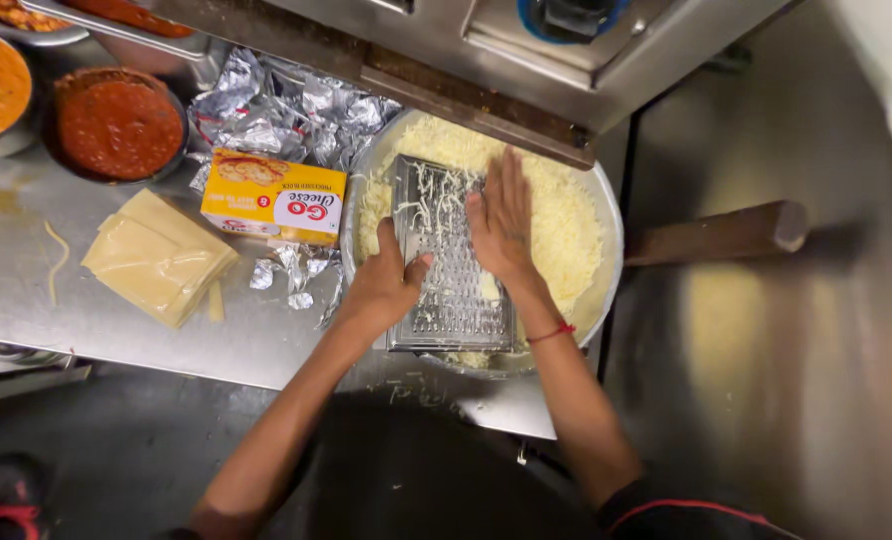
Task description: The person grates blocks of cheese using a metal box grater into a large metal bowl. They handle multiple cheese blocks, unwrap them, and grate them continuously while occasionally adjusting the grater and cheese pieces.
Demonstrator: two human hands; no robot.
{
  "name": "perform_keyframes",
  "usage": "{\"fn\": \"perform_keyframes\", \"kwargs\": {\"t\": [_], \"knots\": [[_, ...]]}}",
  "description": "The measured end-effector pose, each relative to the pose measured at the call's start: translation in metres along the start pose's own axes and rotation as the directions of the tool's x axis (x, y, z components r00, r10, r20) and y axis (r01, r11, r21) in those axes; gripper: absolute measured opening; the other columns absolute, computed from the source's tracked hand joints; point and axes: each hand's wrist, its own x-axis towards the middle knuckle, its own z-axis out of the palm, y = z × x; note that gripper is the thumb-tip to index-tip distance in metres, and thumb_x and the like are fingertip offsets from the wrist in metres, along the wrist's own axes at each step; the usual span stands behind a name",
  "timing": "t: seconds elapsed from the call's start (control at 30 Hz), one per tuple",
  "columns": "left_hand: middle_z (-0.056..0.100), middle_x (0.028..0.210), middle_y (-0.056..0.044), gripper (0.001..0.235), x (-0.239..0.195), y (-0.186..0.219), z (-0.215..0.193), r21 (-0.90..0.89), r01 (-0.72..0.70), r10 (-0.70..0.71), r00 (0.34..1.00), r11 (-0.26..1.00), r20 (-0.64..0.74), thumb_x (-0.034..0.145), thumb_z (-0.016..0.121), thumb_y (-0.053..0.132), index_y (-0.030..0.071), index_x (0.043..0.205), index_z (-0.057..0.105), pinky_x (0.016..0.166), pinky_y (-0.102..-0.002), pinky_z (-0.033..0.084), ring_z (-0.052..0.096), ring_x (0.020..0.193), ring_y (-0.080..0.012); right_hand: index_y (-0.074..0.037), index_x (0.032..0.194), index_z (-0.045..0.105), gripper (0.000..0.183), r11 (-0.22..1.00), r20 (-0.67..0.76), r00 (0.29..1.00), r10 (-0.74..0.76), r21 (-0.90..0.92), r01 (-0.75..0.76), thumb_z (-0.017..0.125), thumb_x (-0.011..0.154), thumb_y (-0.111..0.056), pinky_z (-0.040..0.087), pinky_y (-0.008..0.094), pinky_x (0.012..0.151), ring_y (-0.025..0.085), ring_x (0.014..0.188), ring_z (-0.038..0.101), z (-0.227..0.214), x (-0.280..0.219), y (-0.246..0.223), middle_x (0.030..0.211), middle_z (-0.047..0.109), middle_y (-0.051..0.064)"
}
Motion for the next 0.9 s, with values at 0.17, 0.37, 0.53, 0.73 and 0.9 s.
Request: {"fn": "perform_keyframes", "kwargs": {"t": [0.17, 0.37, 0.53, 0.73, 0.9], "knots": [[0.069, 0.093, -0.036, 0.075, 0.001, -0.002, 0.004, 0.018, 0.028, -0.027, 0.999, 0.999, -0.045, 0.098, 0.058, 0.037, -0.002, 0.149, 0.018, 0.080, -0.060, 0.052, 0.068, 0.090, -0.0543, 0.006, 0.161, 0.019, 0.071, 0.998, 0.134, 0.989, -0.055, 0.005, 0.055, 0.035, 0.108, -0.039, 0.008, 0.053, 0.125, 0.038, 0.159, 0.009, -0.016, -0.073, -0.028, 0.171, 0.012, 0.024], [0.069, 0.091, -0.035, 0.075, 0.000, -0.002, 0.005, -0.020, 0.070, -0.071, 0.997, 0.997, -0.038, 0.098, 0.056, 0.038, -0.001, 0.150, 0.019, 0.081, -0.059, 0.053, 0.068, 0.090, -0.0541, -0.003, 0.146, 0.049, 0.050, 0.993, 0.133, 0.990, 0.038, 0.105, -0.052, 0.047, 0.105, -0.032, 0.013, 0.056, 0.121, 0.039, 0.152, 0.021, -0.047, -0.120, -0.042, 0.160, 0.038, 0.021], [0.069, 0.093, -0.035, 0.074, 0.001, -0.003, 0.005, -0.023, 0.065, -0.066, 0.997, 0.998, -0.026, 0.098, 0.056, 0.038, -0.001, 0.149, 0.019, 0.081, -0.059, 0.053, 0.068, 0.090, -0.0541, -0.010, 0.110, 0.077, 0.024, 0.960, -0.085, 0.992, 0.097, 0.271, -0.071, 0.060, 0.097, -0.020, 0.052, 0.036, 0.106, 0.029, 0.121, 0.066, -0.064, -0.050, -0.007, 0.122, 0.071, 0.014], [0.069, 0.093, -0.033, 0.072, 0.000, 0.004, 0.002, -0.025, 0.088, -0.089, 0.995, 0.996, -0.045, 0.096, 0.057, 0.038, 0.003, 0.149, 0.021, 0.080, -0.060, 0.052, 0.068, 0.089, -0.0532, -0.009, 0.123, 0.072, 0.035, 0.994, 0.147, 0.986, -0.083, 0.077, 0.072, 0.060, 0.106, -0.036, 0.054, 0.044, 0.099, 0.037, 0.111, 0.070, -0.020, 0.099, -0.004, 0.120, 0.072, 0.020], [0.072, 0.089, -0.030, 0.064, -0.008, 0.017, 0.000, -0.035, 0.111, -0.115, 0.988, 0.993, -0.106, 0.096, 0.056, 0.036, 0.010, 0.146, 0.026, 0.079, -0.062, 0.050, 0.068, 0.085, -0.0535, -0.014, 0.135, 0.065, 0.048, 0.989, 0.377, 0.922, -0.091, -0.073, 0.128, 0.059, 0.099, -0.046, 0.046, 0.044, 0.108, 0.034, 0.124, 0.062, 0.000, 0.130, 0.008, 0.134, 0.067, 0.015]]}}
